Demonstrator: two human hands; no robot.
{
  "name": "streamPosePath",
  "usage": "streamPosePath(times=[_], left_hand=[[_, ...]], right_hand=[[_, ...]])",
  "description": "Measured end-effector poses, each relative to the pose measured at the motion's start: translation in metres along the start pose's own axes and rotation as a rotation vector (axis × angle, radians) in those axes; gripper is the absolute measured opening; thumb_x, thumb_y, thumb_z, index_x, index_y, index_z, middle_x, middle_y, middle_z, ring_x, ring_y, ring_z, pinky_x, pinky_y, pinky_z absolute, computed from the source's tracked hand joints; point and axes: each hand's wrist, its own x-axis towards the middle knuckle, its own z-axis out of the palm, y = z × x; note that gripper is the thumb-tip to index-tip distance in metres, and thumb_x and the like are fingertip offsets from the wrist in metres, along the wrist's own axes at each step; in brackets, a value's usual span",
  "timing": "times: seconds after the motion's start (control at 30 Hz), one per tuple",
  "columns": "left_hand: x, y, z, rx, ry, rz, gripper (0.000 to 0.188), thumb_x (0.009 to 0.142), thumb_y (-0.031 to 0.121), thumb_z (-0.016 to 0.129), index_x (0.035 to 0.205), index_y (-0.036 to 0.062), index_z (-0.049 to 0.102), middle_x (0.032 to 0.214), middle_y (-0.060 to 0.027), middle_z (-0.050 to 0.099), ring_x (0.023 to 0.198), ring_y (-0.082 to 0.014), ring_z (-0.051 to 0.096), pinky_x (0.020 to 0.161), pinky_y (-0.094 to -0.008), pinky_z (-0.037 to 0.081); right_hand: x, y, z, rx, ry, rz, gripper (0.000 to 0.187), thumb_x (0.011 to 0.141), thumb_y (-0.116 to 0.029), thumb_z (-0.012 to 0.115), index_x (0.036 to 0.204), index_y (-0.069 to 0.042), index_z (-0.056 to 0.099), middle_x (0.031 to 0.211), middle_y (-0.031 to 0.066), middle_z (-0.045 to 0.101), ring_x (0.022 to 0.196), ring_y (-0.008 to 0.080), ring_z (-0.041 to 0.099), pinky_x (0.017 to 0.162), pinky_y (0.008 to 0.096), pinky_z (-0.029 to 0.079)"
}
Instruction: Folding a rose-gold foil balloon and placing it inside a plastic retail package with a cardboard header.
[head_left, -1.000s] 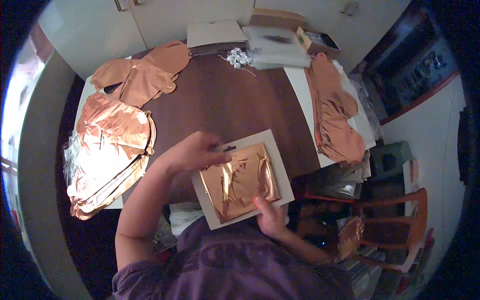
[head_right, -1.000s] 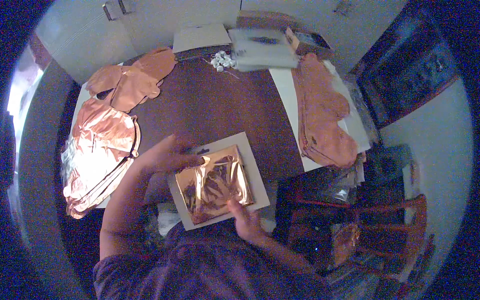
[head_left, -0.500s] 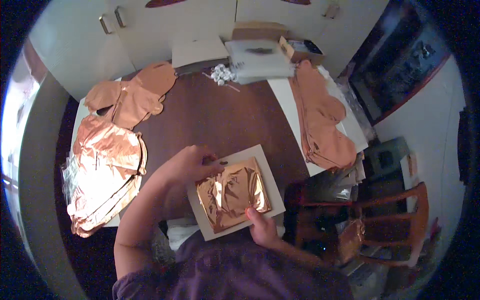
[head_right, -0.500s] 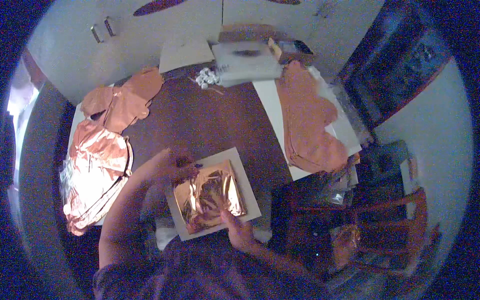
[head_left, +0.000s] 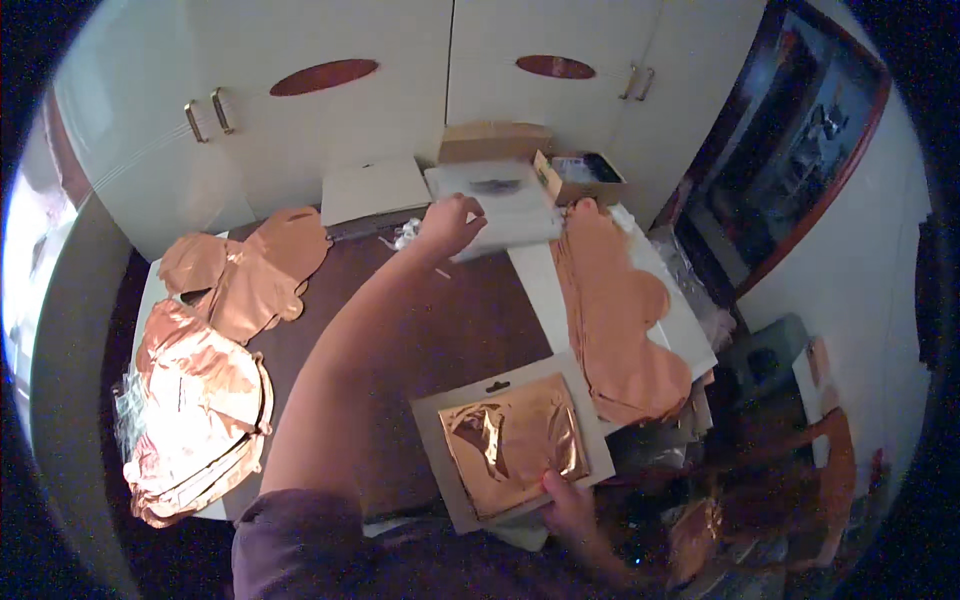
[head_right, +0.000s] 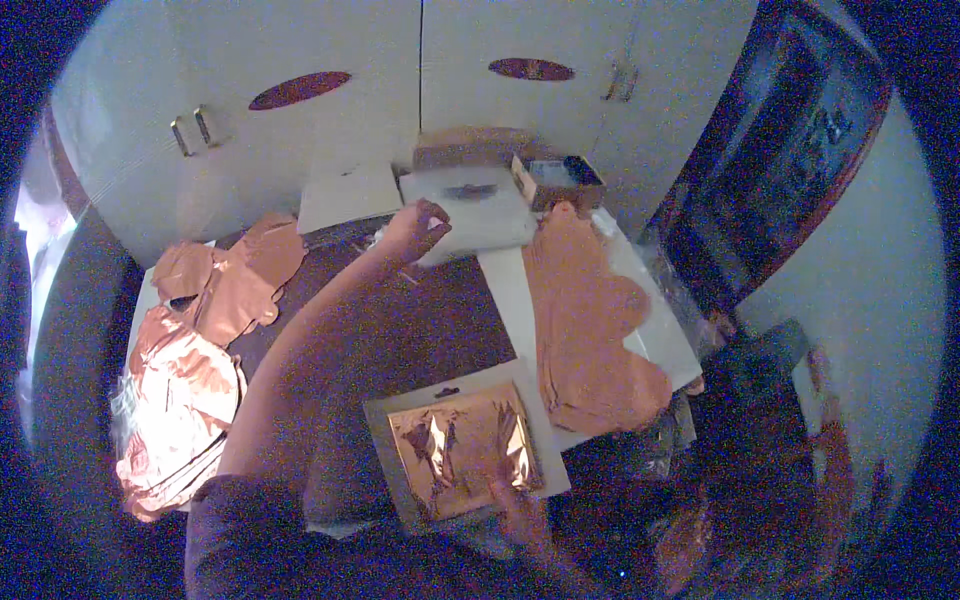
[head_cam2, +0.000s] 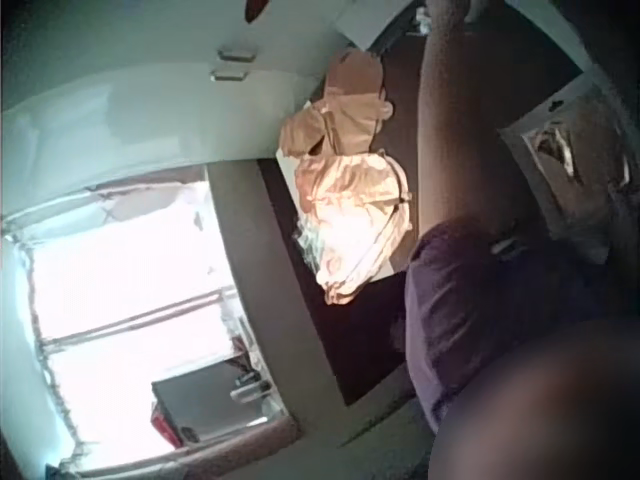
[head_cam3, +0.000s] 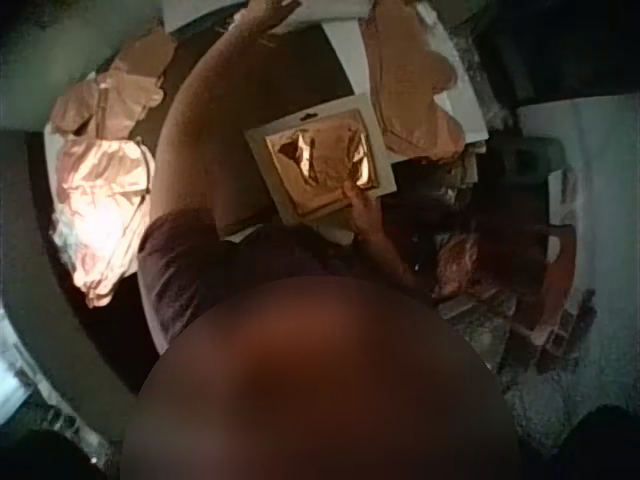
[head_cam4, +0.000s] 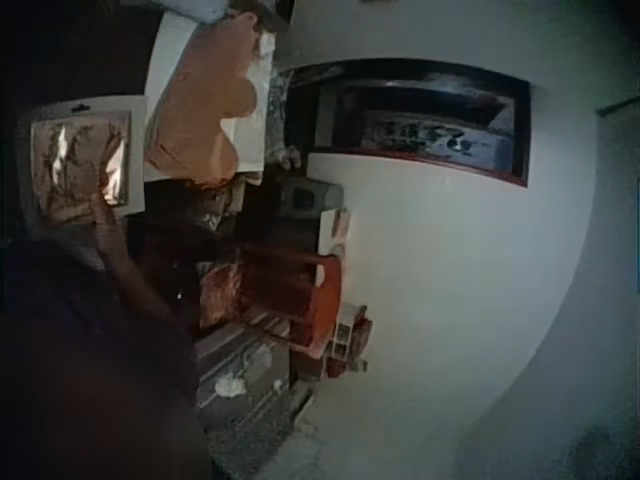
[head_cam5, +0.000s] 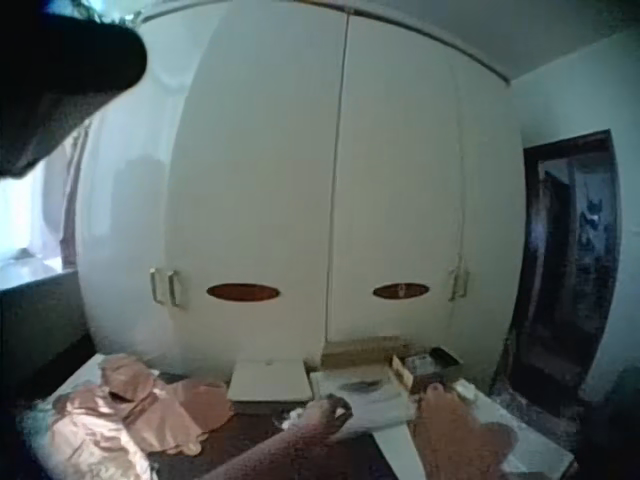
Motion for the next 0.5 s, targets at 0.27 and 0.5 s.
streamPosePath(times=[0.27,0.5], left_hand=[[0.046,-0.049,0.051,0.213,0.004,-0.075,0.024,0.073,0.037,0.073,0.087,0.0177,0.072,0.1,-0.0144,0.066,0.101,-0.0346,0.06,0.084,-0.0473,0.05],[0.059,-0.037,0.061,0.312,-0.021,-0.175,0.018,0.078,0.033,0.068,0.082,0.0161,0.072,0.1,-0.009,0.066,0.099,-0.0324,0.062,0.085,-0.047,0.05]], right_hand=[[0.007,-0.093,0.027,0.191,0.327,0.288,0.047,0.086,-0.005,0.06,0.131,-0.006,0.044,0.103,0.0063,0.057,0.092,0.0183,0.06,0.084,0.0364,0.051],[0.02,-0.067,0.013,0.193,0.259,0.136,0.031,0.092,-0.017,0.061,0.12,-0.005,0.057,0.107,0.0071,0.062,0.099,0.0171,0.058,0.087,0.0329,0.049]])
